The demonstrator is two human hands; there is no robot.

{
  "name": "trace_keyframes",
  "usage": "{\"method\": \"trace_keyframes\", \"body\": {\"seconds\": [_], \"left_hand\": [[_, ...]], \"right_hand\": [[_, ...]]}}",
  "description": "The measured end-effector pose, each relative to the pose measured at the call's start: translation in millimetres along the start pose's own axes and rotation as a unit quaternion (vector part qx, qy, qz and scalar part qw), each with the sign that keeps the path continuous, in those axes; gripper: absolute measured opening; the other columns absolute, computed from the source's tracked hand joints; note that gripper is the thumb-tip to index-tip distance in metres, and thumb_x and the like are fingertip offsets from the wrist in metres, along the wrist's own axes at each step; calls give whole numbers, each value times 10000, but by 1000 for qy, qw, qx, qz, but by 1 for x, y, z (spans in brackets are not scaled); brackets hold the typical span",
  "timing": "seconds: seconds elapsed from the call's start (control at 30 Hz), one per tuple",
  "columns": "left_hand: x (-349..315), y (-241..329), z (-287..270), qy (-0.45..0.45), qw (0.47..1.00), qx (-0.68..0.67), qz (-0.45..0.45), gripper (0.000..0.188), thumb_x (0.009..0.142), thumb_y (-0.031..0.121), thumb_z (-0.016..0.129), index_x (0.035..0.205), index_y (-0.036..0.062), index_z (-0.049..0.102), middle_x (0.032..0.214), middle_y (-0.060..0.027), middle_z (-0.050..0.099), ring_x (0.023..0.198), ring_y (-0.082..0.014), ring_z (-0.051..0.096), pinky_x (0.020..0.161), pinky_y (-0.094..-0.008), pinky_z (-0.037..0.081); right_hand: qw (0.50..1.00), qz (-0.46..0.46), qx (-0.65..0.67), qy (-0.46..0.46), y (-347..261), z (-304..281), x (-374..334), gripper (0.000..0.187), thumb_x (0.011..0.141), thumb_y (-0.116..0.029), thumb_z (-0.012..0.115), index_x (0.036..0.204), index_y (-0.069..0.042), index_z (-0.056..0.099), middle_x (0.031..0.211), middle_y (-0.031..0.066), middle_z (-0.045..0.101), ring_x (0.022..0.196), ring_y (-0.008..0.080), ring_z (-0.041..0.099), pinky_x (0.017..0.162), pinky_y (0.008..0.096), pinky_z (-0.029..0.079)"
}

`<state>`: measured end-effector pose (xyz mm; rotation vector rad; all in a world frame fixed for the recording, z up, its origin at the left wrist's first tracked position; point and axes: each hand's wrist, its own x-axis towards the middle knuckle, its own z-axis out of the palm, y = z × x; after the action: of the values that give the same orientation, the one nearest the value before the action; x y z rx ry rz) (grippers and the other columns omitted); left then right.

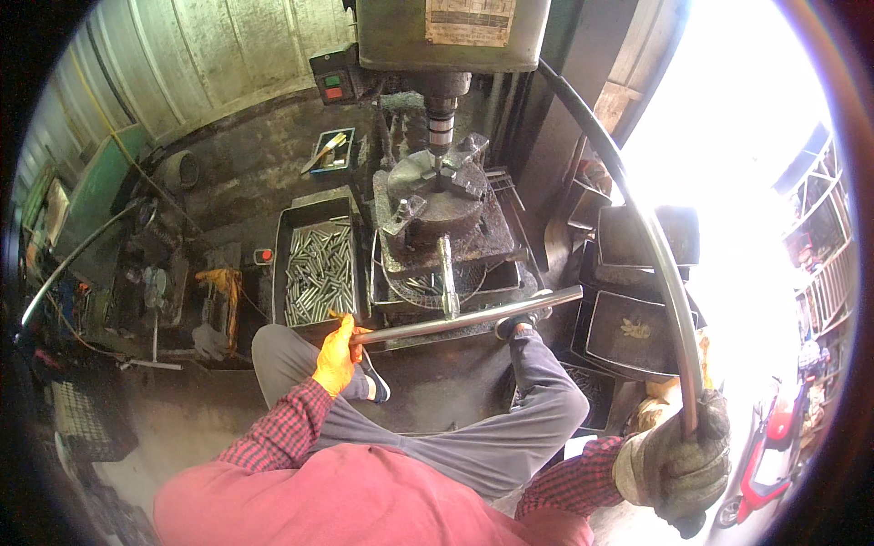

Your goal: The person walks through a workshop and sits at a drill press. They repeatedly pick small metal rods from a tray, place them under the drill, operate the machine, and remove the processed rods.

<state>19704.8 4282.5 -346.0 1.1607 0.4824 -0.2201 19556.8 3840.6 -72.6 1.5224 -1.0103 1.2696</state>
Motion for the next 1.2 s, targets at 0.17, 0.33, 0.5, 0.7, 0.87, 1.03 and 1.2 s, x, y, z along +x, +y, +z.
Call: {"method": "trace_keyframes", "body": {"seconds": [0.17, 0.33, 0.5, 0.7, 0.87, 1.03, 1.2], "left_hand": [[1, -1, -2, -10, 1000, 2, -11, 480, 1051, 524, 603, 943, 71, 722, 705, 31, 602, 574, -87, 506, 531, -257, 403], [2, -1, -2, -2, 1000, -4, -11, 478, 1052, 520, 608, 940, 69, 723, 703, 34, 606, 568, -87, 505, 531, -255, 405], [1, -2, 0, -2, 1000, -4, 0, 511, 1045, 540, 613, 934, 55, 729, 656, 27, 580, 545, -94, 497, 521, -270, 384], [1, -2, 0, 3, 1000, -1, 0, 504, 1049, 535, 608, 938, 58, 729, 677, 31, 591, 554, -89, 501, 522, -261, 394], [2, -2, 0, -3, 1000, 0, 1, 506, 1053, 538, 597, 941, 63, 730, 687, 35, 594, 558, -86, 499, 519, -256, 396], [2, -2, 0, -2, 1000, 0, 2, 510, 1054, 539, 593, 936, 64, 733, 682, 36, 592, 546, -85, 492, 511, -259, 389], [1, -2, 0, -1, 1000, -5, -3, 511, 1049, 535, 609, 947, 50, 732, 681, 24, 594, 552, -91, 500, 513, -271, 387]], "right_hand": [[999, 4, -32, -5, 6, 2, 4, 483, 986, -538, 631, 684, -218, 431, 580, -92, 383, 475, 109, 427, 497, 261, 388], [999, -5, -50, -8, 8, 2, 7, 446, 967, -497, 702, 684, -228, 487, 589, -84, 423, 494, 117, 476, 499, 279, 423], [996, -4, -87, -22, 8, 1, 11, 427, 948, -499, 723, 688, -231, 516, 597, -77, 443, 524, 123, 495, 534, 302, 416], [992, -9, -125, -30, 7, 3, 17, 423, 929, -506, 715, 713, -197, 524, 635, -44, 454, 600, 144, 505, 650, 352, 389], [939, -51, -335, -60, 8, 10, 18, 427, 913, -513, 708, 734, -168, 531, 667, -17, 463, 663, 161, 513, 746, 393, 367], [388, -222, -894, -28, 14, 23, 21, 437, 897, -519, 701, 755, -139, 538, 698, 11, 472, 727, 178, 522, 843, 435, 345], [208, -235, -949, 23, 21, 33, 25, 453, 881, -525, 694, 776, -111, 545, 730, 39, 481, 790, 195, 530, 939, 476, 323]]}}
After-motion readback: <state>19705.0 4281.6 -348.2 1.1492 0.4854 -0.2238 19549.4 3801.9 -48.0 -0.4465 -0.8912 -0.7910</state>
